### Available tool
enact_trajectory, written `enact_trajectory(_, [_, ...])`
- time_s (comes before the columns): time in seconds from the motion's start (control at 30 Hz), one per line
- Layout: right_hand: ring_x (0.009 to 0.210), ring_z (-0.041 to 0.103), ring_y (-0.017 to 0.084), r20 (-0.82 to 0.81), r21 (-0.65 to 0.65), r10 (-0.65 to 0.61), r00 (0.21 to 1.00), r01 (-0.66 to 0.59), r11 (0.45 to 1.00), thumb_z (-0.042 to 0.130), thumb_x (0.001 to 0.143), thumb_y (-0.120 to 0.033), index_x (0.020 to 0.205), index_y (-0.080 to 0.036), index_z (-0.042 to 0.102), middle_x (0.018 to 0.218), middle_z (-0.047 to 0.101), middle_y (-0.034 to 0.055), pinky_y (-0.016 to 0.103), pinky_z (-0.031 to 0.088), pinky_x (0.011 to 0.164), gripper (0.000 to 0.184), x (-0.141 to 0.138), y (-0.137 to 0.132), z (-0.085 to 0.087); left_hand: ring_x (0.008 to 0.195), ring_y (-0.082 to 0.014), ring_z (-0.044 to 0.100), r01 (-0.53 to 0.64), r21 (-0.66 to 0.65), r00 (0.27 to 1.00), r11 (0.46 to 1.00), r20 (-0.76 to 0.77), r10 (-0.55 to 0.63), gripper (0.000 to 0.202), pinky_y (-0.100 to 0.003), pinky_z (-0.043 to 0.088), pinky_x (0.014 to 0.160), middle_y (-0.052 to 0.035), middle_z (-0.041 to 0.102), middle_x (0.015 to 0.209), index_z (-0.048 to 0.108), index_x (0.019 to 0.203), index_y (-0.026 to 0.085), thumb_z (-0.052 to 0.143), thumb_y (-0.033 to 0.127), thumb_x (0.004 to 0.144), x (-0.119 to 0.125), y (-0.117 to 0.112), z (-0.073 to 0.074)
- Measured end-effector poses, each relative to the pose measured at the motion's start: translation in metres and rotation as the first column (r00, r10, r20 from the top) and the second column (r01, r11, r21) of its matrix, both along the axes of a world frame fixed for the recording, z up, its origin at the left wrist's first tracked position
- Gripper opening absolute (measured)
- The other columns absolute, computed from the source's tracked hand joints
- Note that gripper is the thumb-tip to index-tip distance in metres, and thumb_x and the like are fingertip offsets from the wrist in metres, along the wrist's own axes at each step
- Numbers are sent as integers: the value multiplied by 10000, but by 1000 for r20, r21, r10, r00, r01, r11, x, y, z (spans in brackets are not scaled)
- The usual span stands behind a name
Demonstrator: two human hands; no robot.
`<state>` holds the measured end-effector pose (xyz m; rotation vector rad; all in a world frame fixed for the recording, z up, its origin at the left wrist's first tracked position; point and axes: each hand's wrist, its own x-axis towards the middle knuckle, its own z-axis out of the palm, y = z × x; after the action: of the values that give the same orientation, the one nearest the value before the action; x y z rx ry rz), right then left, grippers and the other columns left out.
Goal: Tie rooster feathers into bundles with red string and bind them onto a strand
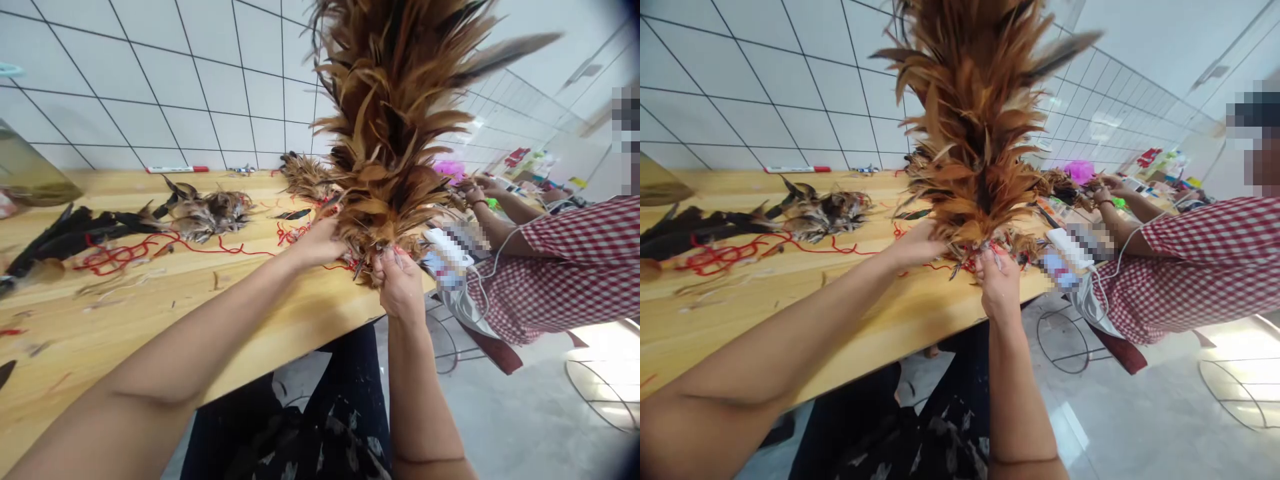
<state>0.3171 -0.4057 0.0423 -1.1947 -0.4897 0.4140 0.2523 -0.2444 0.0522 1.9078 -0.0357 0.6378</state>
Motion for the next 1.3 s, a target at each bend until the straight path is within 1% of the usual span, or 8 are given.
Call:
enact_trajectory(0.2, [411, 272, 21, -20, 44, 12, 1000, -11, 999, 859, 553, -585, 618, -196, 429, 516, 459, -77, 169, 203, 378, 584, 2, -3, 3, 739, -125, 589, 229, 50, 971, 972, -89, -224, 145, -250, 497, 751, -12, 651, 766, 658, 879, 148, 583, 262, 829, 5, -18, -9])
enact_trajectory(0.37, [419, 267, 24, 7, 64, -45, 999, 45, 997, 838, 603, -568, 641, -199, 438, 534, 469, -73, 171, 204, 376, 546, 10, -3, -1, 682, -100, 547, 152, 77, 978, 985, -156, -139, 203, -220, 456, 697, 0, 615, 721, 630, 749, 136, 520, 267, 857, -1, -11, -1])
enact_trajectory(0.53, [418, 279, 23, 20, 68, -110, 994, 109, 992, 816, 628, -573, 631, -200, 406, 546, 458, -74, 173, 210, 370, 554, 17, -2, -9, 805, -144, 625, 6, -81, 990, 997, -139, -18, 247, -248, 491, 725, -67, 702, 913, 680, 992, 118, 565, 286, 853, -1, -13, -2])
enact_trajectory(0.73, [432, 336, 40, 100, 32, -162, 982, 160, 987, 758, 683, -608, 664, -207, 426, 554, 451, -77, 192, 261, 387, 521, 20, -4, -15, 666, -100, 596, 301, -350, 909, 887, -177, -378, 271, -218, 458, 633, -33, 671, 761, 626, 1037, 120, 616, 323, 856, 0, -26, -7])
enact_trajectory(0.87, [479, 383, 71, 195, 2, -290, 937, 295, 955, 691, 758, -582, 677, -214, 451, 573, 471, -57, 216, 306, 437, 447, 20, -2, -18, 543, -61, 446, 69, -260, 976, 963, -181, -118, 222, -195, 371, 556, 21, 588, 660, 629, 825, 138, 532, 325, 894, 1, -34, -4])
enact_trajectory(0.97, [539, 447, 115, 398, -62, -393, 829, 452, 890, 594, 843, -486, 661, -215, 492, 582, 491, -28, 258, 379, 523, 342, 18, 1, -21, 641, -86, 516, -58, -188, 994, 980, -102, 39, 190, -211, 410, 630, 1, 635, 744, 621, 777, 145, 503, 257, 875, 0, -43, 1])
enact_trajectory(1.1, [724, 565, 200, 762, -69, -405, 506, 684, 726, 457, 890, -305, 790, -203, 612, 735, 595, 53, 344, 460, 707, 211, 15, 6, -25, 658, -108, 527, -126, 57, 990, 990, -51, 129, 185, -228, 402, 639, 0, 608, 688, 594, 719, 151, 493, 205, 864, -8, -62, 7])
enact_trajectory(1.3, [794, 570, 243, 957, -178, -111, 267, 846, 503, 412, 874, -174, 1091, -149, 648, 867, 622, 126, 325, 403, 641, 321, 17, 8, -33, 662, -131, 555, -164, 468, 981, 868, -17, 195, 211, -259, 402, 649, -26, 643, 708, 637, 760, 144, 467, 161, 886, -16, -58, 19])
